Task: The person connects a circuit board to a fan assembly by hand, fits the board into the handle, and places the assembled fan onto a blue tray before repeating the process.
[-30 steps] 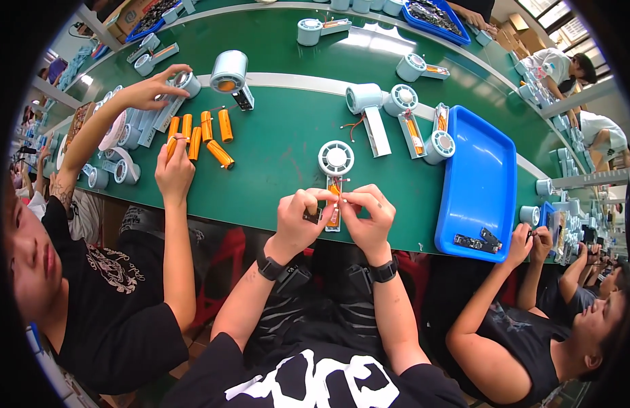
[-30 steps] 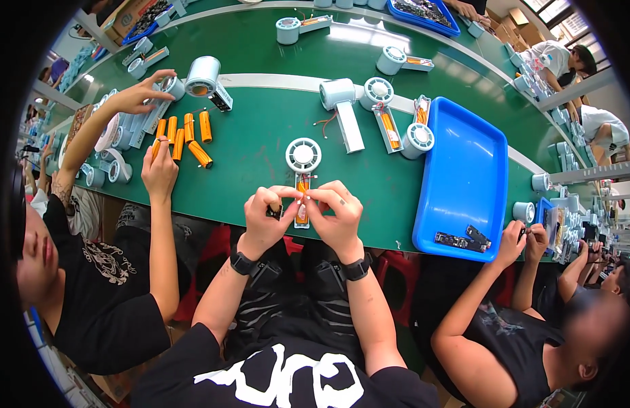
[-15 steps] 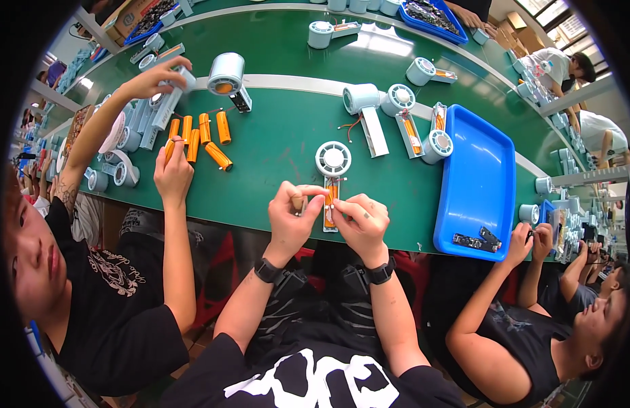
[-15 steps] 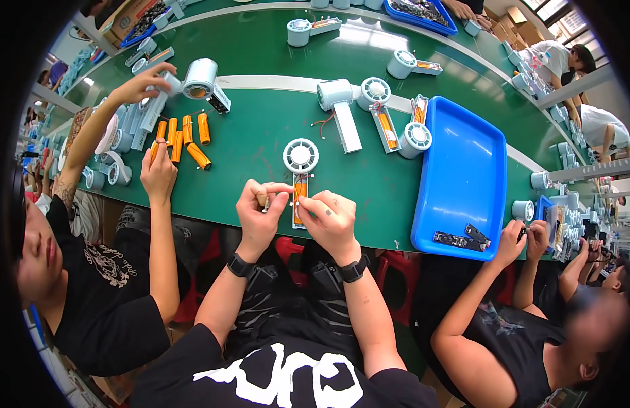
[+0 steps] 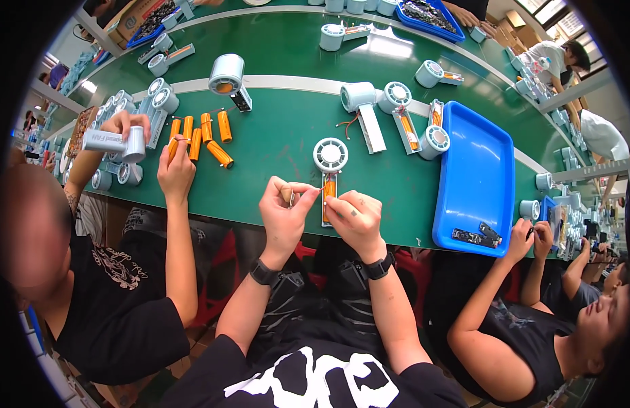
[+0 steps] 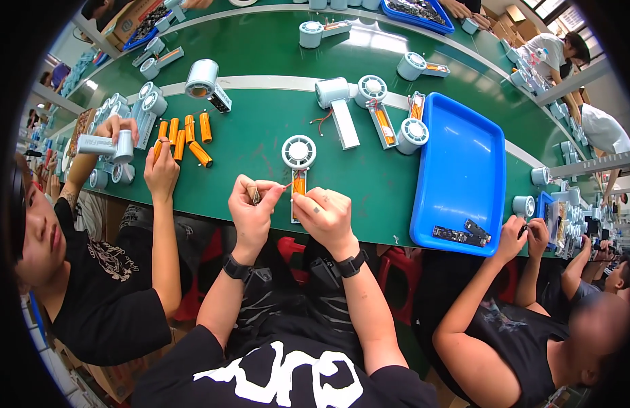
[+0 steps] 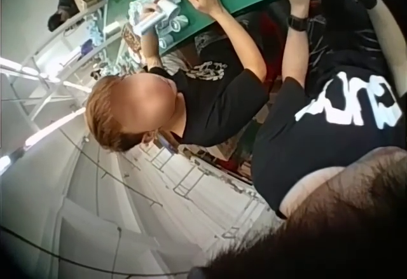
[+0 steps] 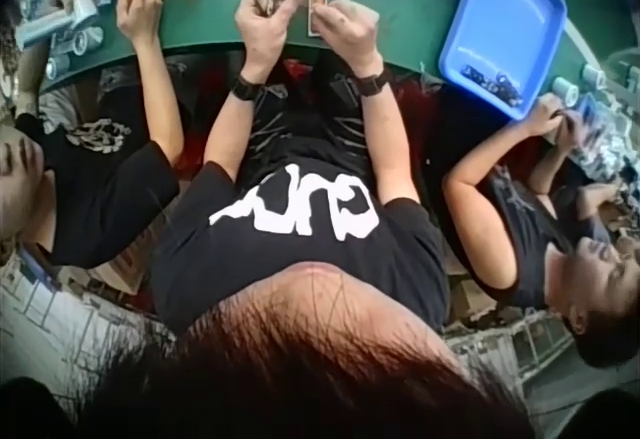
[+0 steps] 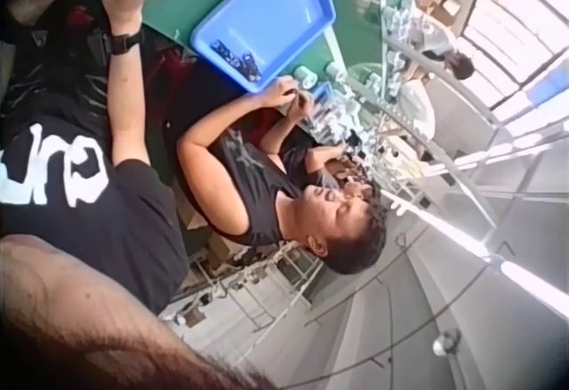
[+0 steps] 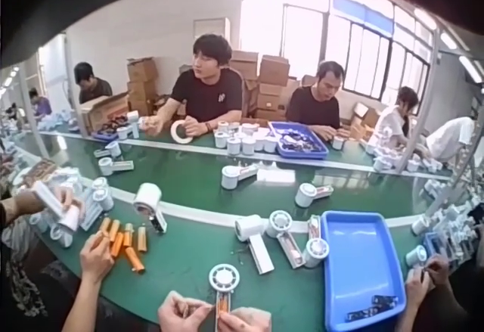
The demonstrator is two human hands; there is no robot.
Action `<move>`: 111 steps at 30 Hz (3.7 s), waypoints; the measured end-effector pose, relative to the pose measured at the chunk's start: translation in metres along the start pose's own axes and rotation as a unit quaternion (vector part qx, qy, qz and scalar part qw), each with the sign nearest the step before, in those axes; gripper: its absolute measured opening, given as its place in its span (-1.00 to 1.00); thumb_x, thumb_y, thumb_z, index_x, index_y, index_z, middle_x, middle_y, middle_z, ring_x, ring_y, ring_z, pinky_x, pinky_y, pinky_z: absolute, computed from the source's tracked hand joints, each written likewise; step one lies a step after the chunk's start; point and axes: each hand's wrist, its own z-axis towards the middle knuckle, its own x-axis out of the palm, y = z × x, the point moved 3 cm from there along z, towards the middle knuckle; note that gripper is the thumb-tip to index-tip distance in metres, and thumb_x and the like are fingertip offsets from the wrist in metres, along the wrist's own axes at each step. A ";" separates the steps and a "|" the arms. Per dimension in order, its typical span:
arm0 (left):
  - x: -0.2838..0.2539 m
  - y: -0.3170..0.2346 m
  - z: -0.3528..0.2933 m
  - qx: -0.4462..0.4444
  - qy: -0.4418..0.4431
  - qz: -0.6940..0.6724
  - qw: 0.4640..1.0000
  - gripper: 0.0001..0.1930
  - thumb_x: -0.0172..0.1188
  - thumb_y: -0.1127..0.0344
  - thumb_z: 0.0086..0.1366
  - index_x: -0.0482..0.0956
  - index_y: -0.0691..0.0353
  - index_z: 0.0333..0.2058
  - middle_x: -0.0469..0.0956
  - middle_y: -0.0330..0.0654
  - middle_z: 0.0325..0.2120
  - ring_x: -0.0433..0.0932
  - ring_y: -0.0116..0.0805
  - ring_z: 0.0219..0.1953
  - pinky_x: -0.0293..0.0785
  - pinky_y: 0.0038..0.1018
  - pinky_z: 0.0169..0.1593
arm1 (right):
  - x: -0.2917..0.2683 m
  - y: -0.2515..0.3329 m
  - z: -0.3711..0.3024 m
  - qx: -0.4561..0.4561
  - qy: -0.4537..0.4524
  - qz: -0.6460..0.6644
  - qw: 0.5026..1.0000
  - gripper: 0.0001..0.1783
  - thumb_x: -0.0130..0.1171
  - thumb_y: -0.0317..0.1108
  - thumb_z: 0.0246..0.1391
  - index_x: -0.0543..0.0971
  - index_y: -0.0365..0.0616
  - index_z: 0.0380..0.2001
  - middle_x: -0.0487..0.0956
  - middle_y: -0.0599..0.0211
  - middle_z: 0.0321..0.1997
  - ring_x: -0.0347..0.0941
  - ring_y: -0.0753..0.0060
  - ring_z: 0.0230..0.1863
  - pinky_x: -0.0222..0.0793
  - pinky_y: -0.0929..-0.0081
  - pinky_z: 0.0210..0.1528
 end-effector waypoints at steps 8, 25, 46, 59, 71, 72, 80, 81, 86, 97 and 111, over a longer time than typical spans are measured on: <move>0.000 -0.005 0.002 0.023 0.018 0.022 0.999 -0.58 0.34 0.60 0.26 0.18 0.13 -0.45 0.66 -0.17 -0.39 0.15 -0.76 -0.57 0.13 -0.70 -0.50 | -0.001 -0.005 -0.006 0.084 -0.027 0.042 0.995 -0.80 0.39 -0.62 -0.10 0.61 -0.16 -0.37 0.54 0.39 -0.50 0.48 0.46 -0.56 0.37 0.52 -0.51; -0.034 -0.002 0.034 0.067 -0.055 0.177 0.980 -0.57 0.37 0.56 0.25 0.19 0.17 -0.50 0.56 -0.31 -0.50 0.20 -0.73 -0.52 0.16 -0.67 -0.46 | 0.000 -0.021 -0.002 0.204 -0.038 0.167 0.964 -0.89 0.28 -0.61 0.09 0.56 -0.24 -0.33 0.68 0.27 -0.17 0.37 0.70 -0.52 0.33 0.68 -0.44; -0.003 -0.029 0.021 0.082 0.148 0.193 0.967 -0.83 0.22 0.45 0.35 0.42 0.36 -0.17 0.49 -0.29 -0.39 0.41 -0.65 -0.47 0.38 -0.64 -0.35 | 0.018 -0.023 0.027 0.253 0.049 0.234 0.938 -0.90 0.30 -0.56 0.13 0.68 -0.29 -0.26 0.65 0.38 -0.38 0.48 0.70 -0.48 0.37 0.69 -0.42; -0.013 -0.002 0.025 -0.132 0.157 0.008 0.979 -0.77 0.11 0.43 0.46 0.51 0.37 0.02 0.62 -0.13 -0.26 0.54 -0.51 -0.48 0.48 -0.58 -0.46 | 0.019 -0.016 0.030 0.170 -0.002 0.161 0.972 -0.88 0.39 -0.60 -0.02 0.70 -0.21 -0.37 0.64 0.39 -0.46 0.45 0.65 -0.57 0.32 0.67 -0.53; -0.015 0.006 0.025 -0.127 0.094 -0.084 0.984 -0.71 0.25 0.50 0.36 0.52 0.35 0.04 0.60 -0.21 -0.23 0.56 -0.54 -0.27 0.52 -0.60 -0.31 | 0.016 -0.018 0.030 0.158 -0.012 0.151 0.976 -0.88 0.40 -0.60 -0.04 0.69 -0.19 -0.40 0.63 0.40 -0.49 0.41 0.67 -0.60 0.28 0.66 -0.56; -0.019 0.008 0.025 -0.108 0.062 -0.060 0.990 -0.71 0.25 0.52 0.35 0.52 0.34 0.03 0.59 -0.22 -0.23 0.55 -0.54 -0.27 0.52 -0.60 -0.28 | 0.016 -0.018 0.030 0.157 -0.010 0.151 0.976 -0.88 0.40 -0.60 -0.04 0.68 -0.20 -0.40 0.63 0.40 -0.49 0.40 0.67 -0.60 0.28 0.66 -0.55; -0.028 -0.010 0.024 -0.032 -0.063 -0.158 0.985 -0.75 0.23 0.56 0.37 0.46 0.27 -0.02 0.53 -0.27 -0.21 0.55 -0.55 -0.24 0.57 -0.55 -0.12 | 0.016 -0.019 0.026 0.185 -0.003 0.144 0.972 -0.90 0.38 -0.60 -0.02 0.67 -0.23 -0.39 0.59 0.41 -0.51 0.39 0.67 -0.59 0.28 0.65 -0.53; -0.026 -0.011 0.025 -0.026 -0.077 -0.176 0.981 -0.75 0.22 0.57 0.37 0.45 0.25 -0.03 0.52 -0.28 -0.19 0.55 -0.54 -0.22 0.58 -0.54 -0.10 | 0.016 -0.021 0.026 0.193 -0.002 0.143 0.971 -0.90 0.38 -0.60 -0.01 0.67 -0.23 -0.39 0.58 0.40 -0.51 0.39 0.67 -0.58 0.28 0.65 -0.53; -0.023 -0.004 0.026 -0.024 -0.108 -0.205 0.972 -0.71 0.22 0.61 0.34 0.44 0.22 -0.03 0.49 -0.28 -0.17 0.56 -0.50 -0.20 0.62 -0.48 -0.02 | 0.017 -0.023 0.030 0.193 0.001 0.156 0.969 -0.89 0.38 -0.59 -0.01 0.67 -0.22 -0.38 0.58 0.39 -0.50 0.37 0.66 -0.59 0.28 0.65 -0.53; -0.008 0.011 0.024 -0.076 0.217 0.089 0.969 -0.43 0.27 0.56 0.07 0.40 0.21 0.11 0.53 -0.17 -0.14 0.52 -0.44 -0.14 0.54 -0.44 -0.11 | 0.022 -0.027 0.011 0.140 0.008 0.080 0.987 -0.95 0.32 -0.52 0.09 0.64 -0.23 -0.36 0.60 0.26 -0.49 0.52 0.36 -0.50 0.40 0.45 -0.42; -0.015 0.020 0.042 -0.052 0.152 -0.013 0.987 -0.67 0.24 0.56 0.23 0.43 0.29 -0.04 0.52 -0.22 -0.32 0.55 -0.53 -0.34 0.52 -0.60 -0.28 | 0.035 -0.030 0.009 0.143 0.002 0.145 0.979 -0.94 0.27 -0.58 0.11 0.59 -0.27 -0.33 0.54 0.32 -0.56 0.40 0.54 -0.57 0.31 0.55 -0.50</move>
